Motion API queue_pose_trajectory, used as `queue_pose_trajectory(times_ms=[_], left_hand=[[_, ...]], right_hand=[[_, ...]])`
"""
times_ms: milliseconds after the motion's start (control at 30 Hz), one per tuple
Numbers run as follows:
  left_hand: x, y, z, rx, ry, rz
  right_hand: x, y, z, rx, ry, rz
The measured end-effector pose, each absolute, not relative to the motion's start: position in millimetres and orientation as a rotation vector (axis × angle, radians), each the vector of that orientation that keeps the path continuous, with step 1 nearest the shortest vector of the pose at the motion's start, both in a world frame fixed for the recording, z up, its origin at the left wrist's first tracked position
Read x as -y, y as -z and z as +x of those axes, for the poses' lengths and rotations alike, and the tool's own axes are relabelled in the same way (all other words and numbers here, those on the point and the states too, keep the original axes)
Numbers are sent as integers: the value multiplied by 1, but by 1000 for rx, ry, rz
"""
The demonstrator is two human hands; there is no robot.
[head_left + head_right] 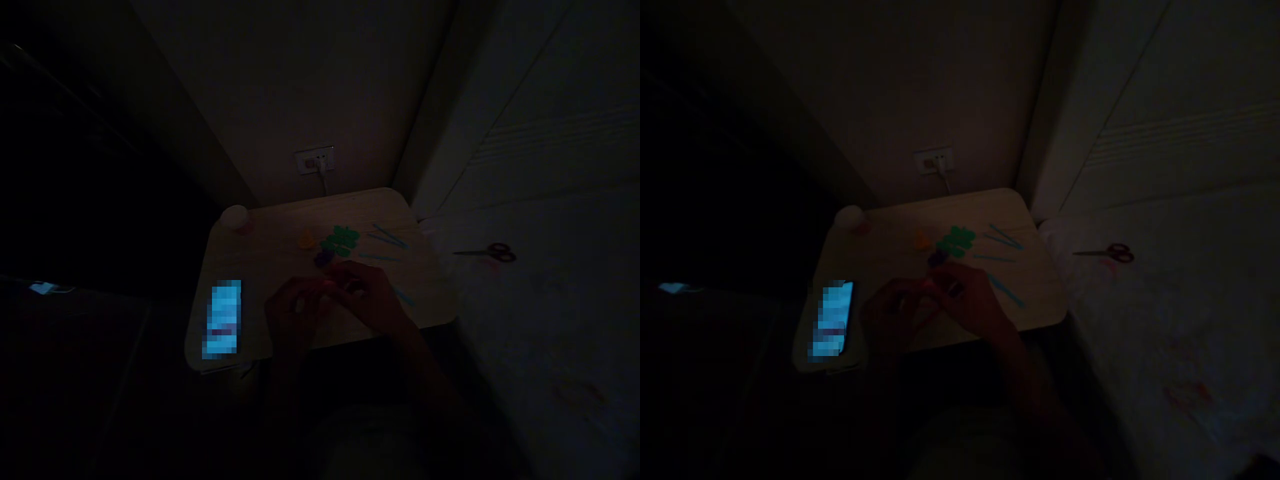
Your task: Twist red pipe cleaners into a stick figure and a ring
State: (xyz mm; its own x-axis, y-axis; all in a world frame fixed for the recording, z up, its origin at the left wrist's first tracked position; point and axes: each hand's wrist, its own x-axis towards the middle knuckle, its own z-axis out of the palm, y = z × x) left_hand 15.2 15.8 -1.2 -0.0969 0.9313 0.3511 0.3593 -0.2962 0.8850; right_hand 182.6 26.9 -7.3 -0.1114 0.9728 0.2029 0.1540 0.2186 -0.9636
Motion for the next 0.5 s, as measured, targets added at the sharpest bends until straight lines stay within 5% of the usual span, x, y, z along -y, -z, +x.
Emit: queue_pose_trajectory(times_ms=[500], left_hand=[[-20,7,13,-1258,-1367,1916]], right_hand=[[-28,4,187,1666,-840,-1060]])
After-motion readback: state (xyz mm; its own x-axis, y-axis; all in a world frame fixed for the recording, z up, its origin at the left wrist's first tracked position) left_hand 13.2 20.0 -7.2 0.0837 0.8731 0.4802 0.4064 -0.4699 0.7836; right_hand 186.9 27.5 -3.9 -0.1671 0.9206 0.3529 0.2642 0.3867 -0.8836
